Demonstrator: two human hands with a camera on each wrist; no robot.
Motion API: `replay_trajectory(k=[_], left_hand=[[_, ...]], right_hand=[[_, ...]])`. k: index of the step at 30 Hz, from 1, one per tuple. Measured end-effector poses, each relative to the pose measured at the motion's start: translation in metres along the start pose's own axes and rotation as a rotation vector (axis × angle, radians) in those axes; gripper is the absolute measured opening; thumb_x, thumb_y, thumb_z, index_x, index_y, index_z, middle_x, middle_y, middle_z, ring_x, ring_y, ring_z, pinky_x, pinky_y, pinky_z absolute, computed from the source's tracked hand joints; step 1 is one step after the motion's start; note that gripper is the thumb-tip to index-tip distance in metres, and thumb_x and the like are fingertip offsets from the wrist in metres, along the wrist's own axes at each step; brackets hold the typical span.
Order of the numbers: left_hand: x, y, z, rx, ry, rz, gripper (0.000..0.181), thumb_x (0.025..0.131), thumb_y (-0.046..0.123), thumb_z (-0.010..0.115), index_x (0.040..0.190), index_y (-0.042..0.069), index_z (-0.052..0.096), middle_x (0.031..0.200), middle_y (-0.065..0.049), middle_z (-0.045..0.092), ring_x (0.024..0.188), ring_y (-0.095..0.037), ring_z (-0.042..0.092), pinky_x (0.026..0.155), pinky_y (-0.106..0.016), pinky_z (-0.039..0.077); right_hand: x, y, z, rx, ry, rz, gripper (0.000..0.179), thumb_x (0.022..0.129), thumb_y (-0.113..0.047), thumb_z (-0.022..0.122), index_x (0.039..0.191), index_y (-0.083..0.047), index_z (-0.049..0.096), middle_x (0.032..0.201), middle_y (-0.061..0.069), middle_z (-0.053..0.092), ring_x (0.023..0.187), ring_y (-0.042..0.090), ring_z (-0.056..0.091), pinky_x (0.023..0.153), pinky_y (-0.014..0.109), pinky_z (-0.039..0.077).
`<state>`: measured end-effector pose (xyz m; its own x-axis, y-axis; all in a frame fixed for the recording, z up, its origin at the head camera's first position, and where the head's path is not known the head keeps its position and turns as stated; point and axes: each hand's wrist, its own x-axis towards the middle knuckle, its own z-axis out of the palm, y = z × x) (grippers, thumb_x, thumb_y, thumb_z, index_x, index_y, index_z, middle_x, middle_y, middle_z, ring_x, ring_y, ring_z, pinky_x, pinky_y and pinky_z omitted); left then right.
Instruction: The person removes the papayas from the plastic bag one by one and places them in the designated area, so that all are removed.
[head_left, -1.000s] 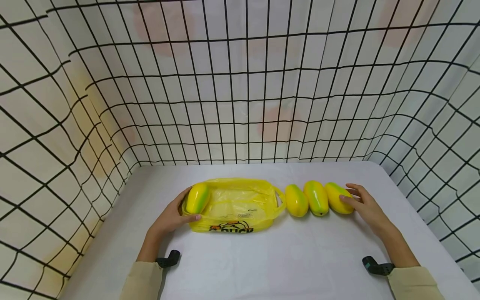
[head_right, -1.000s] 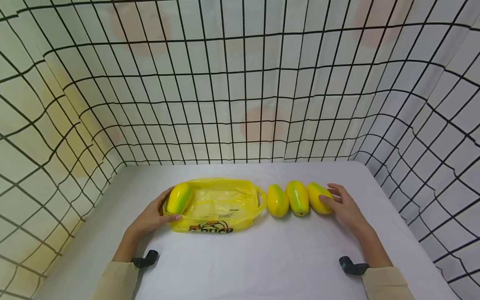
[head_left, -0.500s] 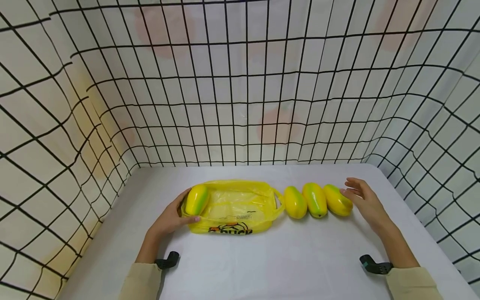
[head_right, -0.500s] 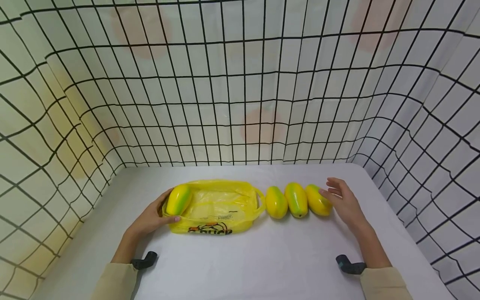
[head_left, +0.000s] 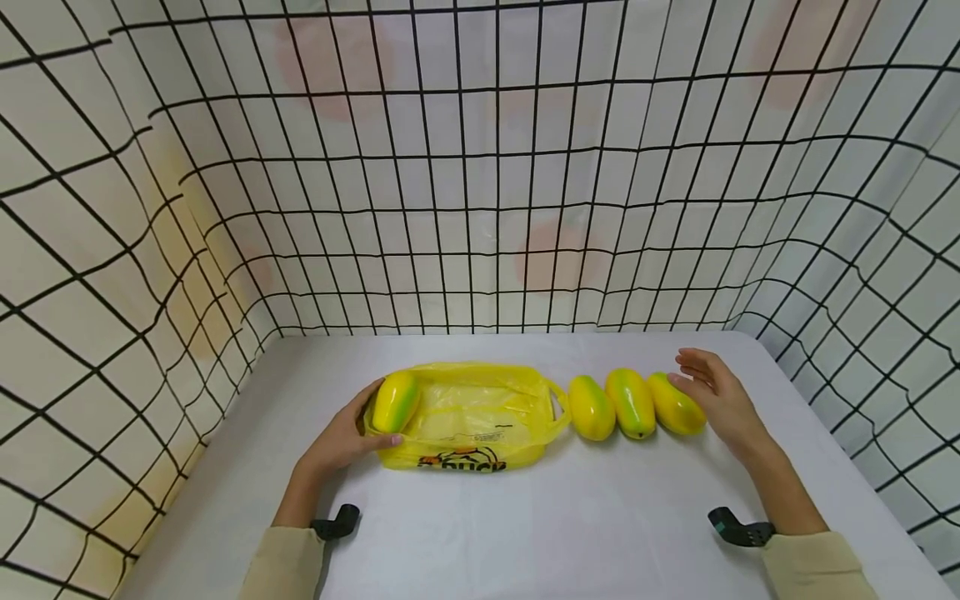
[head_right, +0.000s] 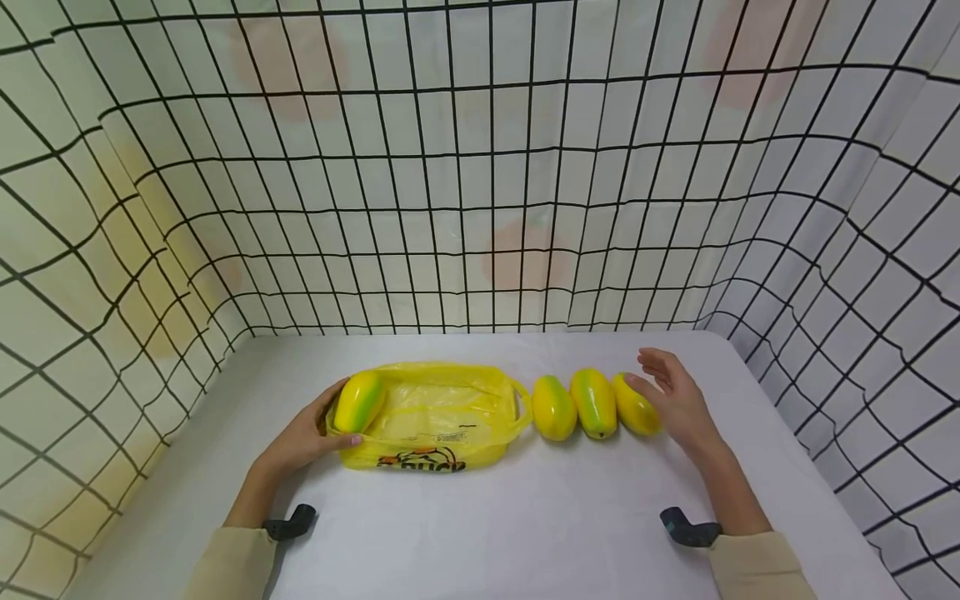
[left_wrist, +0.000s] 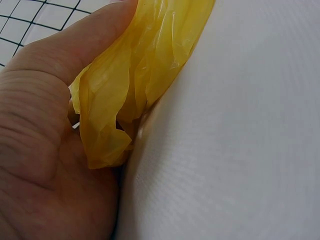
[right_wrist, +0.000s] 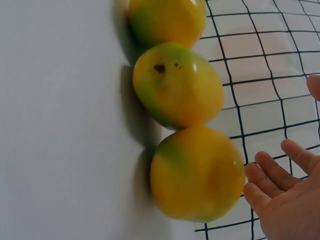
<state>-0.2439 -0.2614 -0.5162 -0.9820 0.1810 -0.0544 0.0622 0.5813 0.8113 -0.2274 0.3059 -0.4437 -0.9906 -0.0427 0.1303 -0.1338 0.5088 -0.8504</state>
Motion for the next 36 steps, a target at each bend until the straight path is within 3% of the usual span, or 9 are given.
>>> replay_trajectory(k=[12,16,19,22,36], left_hand=[[-0.002,0.001,-0.001,-0.003,0.006,-0.007,0.108,0.064,0.056,0.084,0.151,0.043,0.022,0.156,0.004,0.032,0.138,-0.026,0.035,0.115,-0.061,0.025],[-0.001,0.001,-0.001,0.01,0.008,-0.002,0.108,0.064,0.056,0.084,0.151,0.042,0.021,0.156,0.003,0.031,0.139,-0.027,0.035,0.115,-0.062,0.024],[-0.001,0.001,-0.001,0.014,0.01,0.013,0.106,0.065,0.056,0.083,0.151,0.043,0.021,0.156,0.003,0.032,0.139,-0.026,0.035,0.115,-0.062,0.024],[0.001,0.002,0.0,0.011,0.003,0.034,0.104,0.067,0.055,0.083,0.15,0.044,0.021,0.156,0.004,0.032,0.138,-0.026,0.035,0.115,-0.062,0.024],[0.0,-0.001,-0.002,0.019,0.008,0.021,0.105,0.066,0.054,0.084,0.15,0.044,0.022,0.154,0.005,0.034,0.137,-0.025,0.037,0.115,-0.061,0.026]], right_hand=[[0.009,-0.021,0.027,0.058,-0.041,-0.059,0.063,0.098,-0.041,0.055,0.146,-0.008,0.033,0.149,0.015,0.039,0.139,0.036,0.034,0.093,0.0,0.035],[0.014,-0.026,0.041,0.056,-0.05,-0.08,0.062,0.098,-0.04,0.056,0.145,-0.006,0.035,0.148,0.016,0.04,0.139,0.037,0.035,0.113,0.032,0.037],[0.017,-0.03,0.049,0.056,-0.059,-0.079,0.063,0.097,-0.041,0.056,0.145,-0.006,0.035,0.148,0.014,0.041,0.139,0.036,0.036,0.113,0.054,0.032],[0.019,-0.033,0.056,0.064,-0.069,-0.076,0.065,0.096,-0.043,0.057,0.145,-0.007,0.035,0.148,0.012,0.041,0.138,0.034,0.037,0.113,0.056,0.031],[0.028,-0.059,0.093,0.107,-0.135,-0.103,0.063,0.094,-0.044,0.061,0.143,-0.011,0.039,0.145,0.012,0.044,0.138,0.034,0.037,0.116,0.057,0.026]])
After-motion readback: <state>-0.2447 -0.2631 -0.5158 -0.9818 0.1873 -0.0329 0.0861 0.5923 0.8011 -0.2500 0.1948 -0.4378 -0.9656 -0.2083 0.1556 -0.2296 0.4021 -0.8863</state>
